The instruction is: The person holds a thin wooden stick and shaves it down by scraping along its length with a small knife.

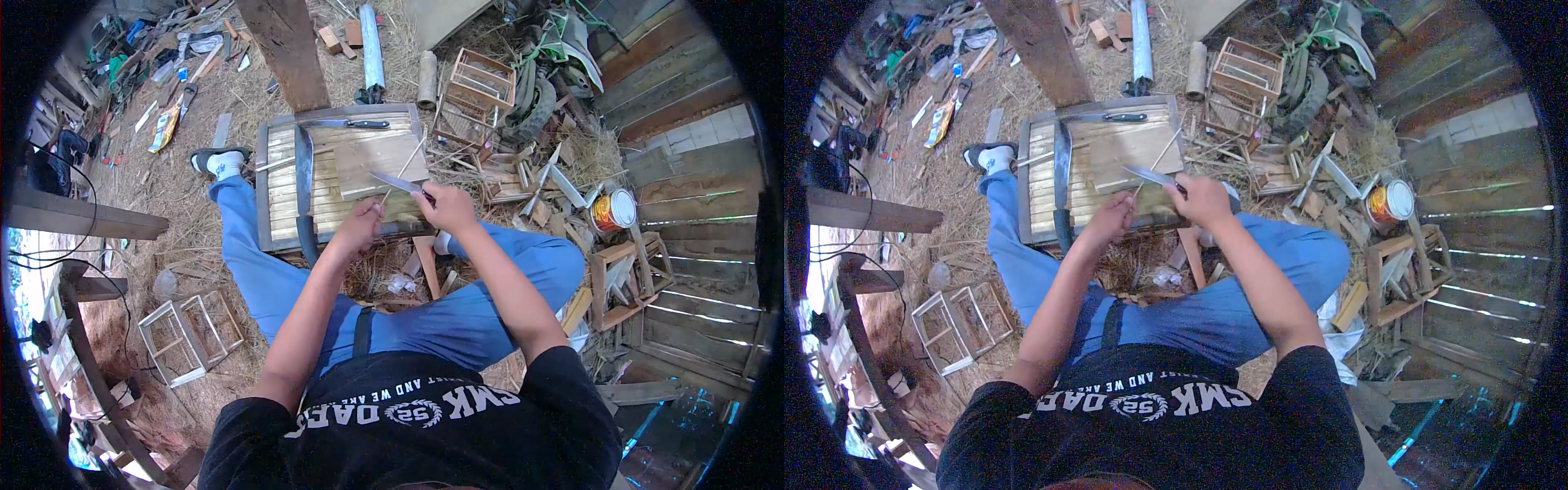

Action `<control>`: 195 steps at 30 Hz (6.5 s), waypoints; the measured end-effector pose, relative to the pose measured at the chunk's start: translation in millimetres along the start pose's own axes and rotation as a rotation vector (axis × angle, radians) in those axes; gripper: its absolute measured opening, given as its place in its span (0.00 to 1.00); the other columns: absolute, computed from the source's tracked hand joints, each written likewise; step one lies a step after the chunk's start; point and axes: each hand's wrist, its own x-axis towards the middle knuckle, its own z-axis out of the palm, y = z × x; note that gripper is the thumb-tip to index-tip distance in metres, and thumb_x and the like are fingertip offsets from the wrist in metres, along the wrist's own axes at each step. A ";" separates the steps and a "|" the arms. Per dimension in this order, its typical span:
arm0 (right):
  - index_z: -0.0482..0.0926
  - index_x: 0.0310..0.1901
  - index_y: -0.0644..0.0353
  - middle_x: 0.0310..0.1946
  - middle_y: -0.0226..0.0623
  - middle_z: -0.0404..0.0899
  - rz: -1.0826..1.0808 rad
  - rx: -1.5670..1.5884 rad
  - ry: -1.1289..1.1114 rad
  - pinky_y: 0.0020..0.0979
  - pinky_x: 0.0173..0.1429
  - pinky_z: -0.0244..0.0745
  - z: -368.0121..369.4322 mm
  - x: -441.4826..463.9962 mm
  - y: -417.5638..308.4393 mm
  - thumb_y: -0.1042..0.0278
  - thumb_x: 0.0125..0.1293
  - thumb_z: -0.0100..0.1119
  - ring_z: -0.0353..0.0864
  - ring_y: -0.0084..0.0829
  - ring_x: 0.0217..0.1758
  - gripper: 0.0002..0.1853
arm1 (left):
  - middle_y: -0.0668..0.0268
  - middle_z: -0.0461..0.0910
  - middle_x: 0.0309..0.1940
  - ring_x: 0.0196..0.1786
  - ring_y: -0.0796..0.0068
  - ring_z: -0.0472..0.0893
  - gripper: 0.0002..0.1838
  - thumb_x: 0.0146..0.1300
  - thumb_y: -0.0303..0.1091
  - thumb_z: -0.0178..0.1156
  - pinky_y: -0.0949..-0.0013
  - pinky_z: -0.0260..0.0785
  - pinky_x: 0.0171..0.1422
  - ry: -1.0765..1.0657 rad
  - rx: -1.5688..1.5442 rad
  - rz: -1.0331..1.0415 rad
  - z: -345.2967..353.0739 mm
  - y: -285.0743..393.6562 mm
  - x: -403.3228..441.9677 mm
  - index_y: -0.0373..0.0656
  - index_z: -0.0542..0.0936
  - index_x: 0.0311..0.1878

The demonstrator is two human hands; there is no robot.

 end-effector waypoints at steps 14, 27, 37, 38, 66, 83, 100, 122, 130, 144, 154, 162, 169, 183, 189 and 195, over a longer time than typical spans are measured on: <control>0.83 0.30 0.52 0.21 0.44 0.83 -0.181 -0.085 0.084 0.49 0.30 0.78 6.2 -0.5 0.8 0.41 0.70 0.58 0.85 0.49 0.25 0.22 | 0.80 0.60 0.18 0.17 0.85 0.54 0.11 0.83 0.45 0.47 0.74 0.43 0.20 -0.062 -0.155 -0.118 -8.5 -3.9 1.5 0.55 0.72 0.43; 0.84 0.33 0.50 0.23 0.45 0.83 0.052 -0.033 0.067 0.51 0.34 0.80 -5.0 12.2 12.5 0.40 0.69 0.58 0.86 0.53 0.29 0.21 | 0.78 0.62 0.18 0.15 0.84 0.55 0.12 0.83 0.44 0.44 0.72 0.45 0.17 0.001 -0.064 -0.110 -8.2 2.0 -15.8 0.52 0.71 0.43; 0.84 0.32 0.51 0.22 0.46 0.83 -0.119 -0.057 0.044 0.52 0.31 0.78 7.6 -4.6 -1.4 0.38 0.70 0.57 0.85 0.51 0.27 0.23 | 0.80 0.56 0.17 0.15 0.86 0.52 0.09 0.83 0.41 0.44 0.74 0.41 0.18 -0.201 -0.429 -0.322 -15.2 7.2 -17.4 0.56 0.69 0.42; 0.84 0.32 0.51 0.22 0.46 0.83 -0.121 -0.057 0.051 0.52 0.31 0.78 7.2 -1.5 -1.0 0.38 0.70 0.57 0.85 0.51 0.27 0.23 | 0.80 0.56 0.17 0.15 0.86 0.52 0.09 0.83 0.41 0.44 0.74 0.41 0.18 -0.201 -0.424 -0.317 -16.8 9.2 -15.1 0.56 0.69 0.42; 0.85 0.31 0.49 0.20 0.47 0.82 -0.044 -0.060 0.044 0.52 0.31 0.79 3.4 8.5 -3.1 0.36 0.69 0.57 0.85 0.51 0.26 0.24 | 0.82 0.56 0.16 0.14 0.86 0.50 0.16 0.84 0.47 0.41 0.73 0.39 0.17 -0.136 -0.383 -0.364 -10.6 11.1 -8.6 0.55 0.68 0.36; 0.85 0.31 0.49 0.22 0.44 0.84 -0.004 -0.089 0.079 0.51 0.31 0.79 1.9 28.1 34.8 0.35 0.68 0.57 0.86 0.52 0.27 0.25 | 0.81 0.57 0.16 0.14 0.85 0.52 0.17 0.83 0.49 0.44 0.74 0.41 0.17 -0.086 -0.186 -0.258 -13.7 16.7 -17.4 0.55 0.68 0.35; 0.85 0.31 0.53 0.24 0.48 0.84 0.215 0.005 0.066 0.54 0.37 0.81 -10.7 28.4 24.3 0.35 0.69 0.54 0.86 0.55 0.30 0.28 | 0.80 0.60 0.17 0.14 0.85 0.54 0.14 0.82 0.46 0.47 0.74 0.44 0.16 0.063 0.009 -0.205 -8.7 17.1 -24.7 0.52 0.71 0.38; 0.87 0.35 0.50 0.26 0.46 0.85 0.053 -0.062 0.014 0.51 0.36 0.81 -3.0 6.8 -1.9 0.35 0.70 0.53 0.88 0.51 0.32 0.27 | 0.79 0.62 0.17 0.15 0.86 0.57 0.14 0.83 0.43 0.47 0.73 0.46 0.17 0.129 0.208 -0.039 -4.2 13.3 -21.3 0.48 0.74 0.40; 0.87 0.33 0.52 0.26 0.47 0.85 0.126 -0.044 0.070 0.53 0.36 0.80 -6.6 17.9 19.7 0.35 0.69 0.53 0.87 0.52 0.31 0.27 | 0.79 0.61 0.17 0.15 0.85 0.58 0.14 0.83 0.43 0.46 0.73 0.47 0.17 0.072 0.155 -0.047 -11.7 6.7 -19.7 0.48 0.74 0.41; 0.88 0.32 0.52 0.25 0.45 0.85 0.258 -0.037 0.117 0.52 0.36 0.80 -16.4 29.4 31.6 0.35 0.69 0.54 0.88 0.50 0.31 0.27 | 0.77 0.63 0.19 0.21 0.85 0.61 0.15 0.82 0.41 0.47 0.72 0.52 0.25 0.102 0.183 -0.042 -14.2 -1.1 -17.1 0.46 0.76 0.39; 0.86 0.33 0.51 0.23 0.46 0.84 0.034 -0.019 -0.010 0.53 0.35 0.81 6.3 6.9 0.5 0.36 0.70 0.54 0.87 0.53 0.29 0.26 | 0.74 0.70 0.25 0.30 0.82 0.65 0.13 0.79 0.37 0.50 0.70 0.60 0.35 0.166 0.350 0.112 -7.3 2.9 -19.1 0.42 0.77 0.38; 0.86 0.30 0.52 0.23 0.47 0.84 0.031 -0.057 0.001 0.52 0.33 0.80 -4.0 8.0 4.4 0.35 0.69 0.55 0.86 0.52 0.28 0.27 | 0.74 0.69 0.25 0.30 0.82 0.65 0.13 0.80 0.37 0.50 0.70 0.60 0.35 0.161 0.366 0.100 -12.2 -5.4 -16.2 0.42 0.77 0.38; 0.85 0.31 0.54 0.26 0.47 0.85 -0.065 -0.086 -0.001 0.52 0.35 0.80 -2.3 -3.6 2.6 0.38 0.69 0.56 0.87 0.51 0.31 0.25 | 0.73 0.67 0.23 0.29 0.80 0.65 0.14 0.79 0.37 0.51 0.67 0.60 0.35 0.160 0.379 0.160 -11.5 -1.8 -14.6 0.42 0.78 0.37; 0.86 0.32 0.50 0.25 0.47 0.84 0.109 0.021 -0.061 0.54 0.37 0.80 -0.9 5.4 0.4 0.33 0.70 0.53 0.86 0.54 0.31 0.28 | 0.70 0.67 0.22 0.28 0.78 0.67 0.15 0.79 0.39 0.51 0.64 0.61 0.34 0.243 0.494 0.160 -8.0 1.6 -13.9 0.40 0.79 0.39; 0.85 0.30 0.50 0.24 0.47 0.84 -0.017 -0.047 0.031 0.53 0.35 0.80 5.2 -1.9 -7.0 0.34 0.70 0.53 0.86 0.53 0.30 0.27 | 0.69 0.69 0.22 0.27 0.77 0.68 0.14 0.79 0.38 0.50 0.64 0.62 0.34 0.215 0.435 0.176 -8.4 2.7 -11.2 0.40 0.78 0.39; 0.86 0.31 0.51 0.25 0.46 0.84 0.105 -0.100 0.065 0.53 0.35 0.80 -13.2 21.6 14.7 0.35 0.70 0.52 0.87 0.51 0.30 0.27 | 0.72 0.69 0.22 0.27 0.81 0.66 0.15 0.80 0.39 0.49 0.69 0.61 0.34 0.167 0.390 0.063 -10.5 11.5 -20.2 0.41 0.78 0.38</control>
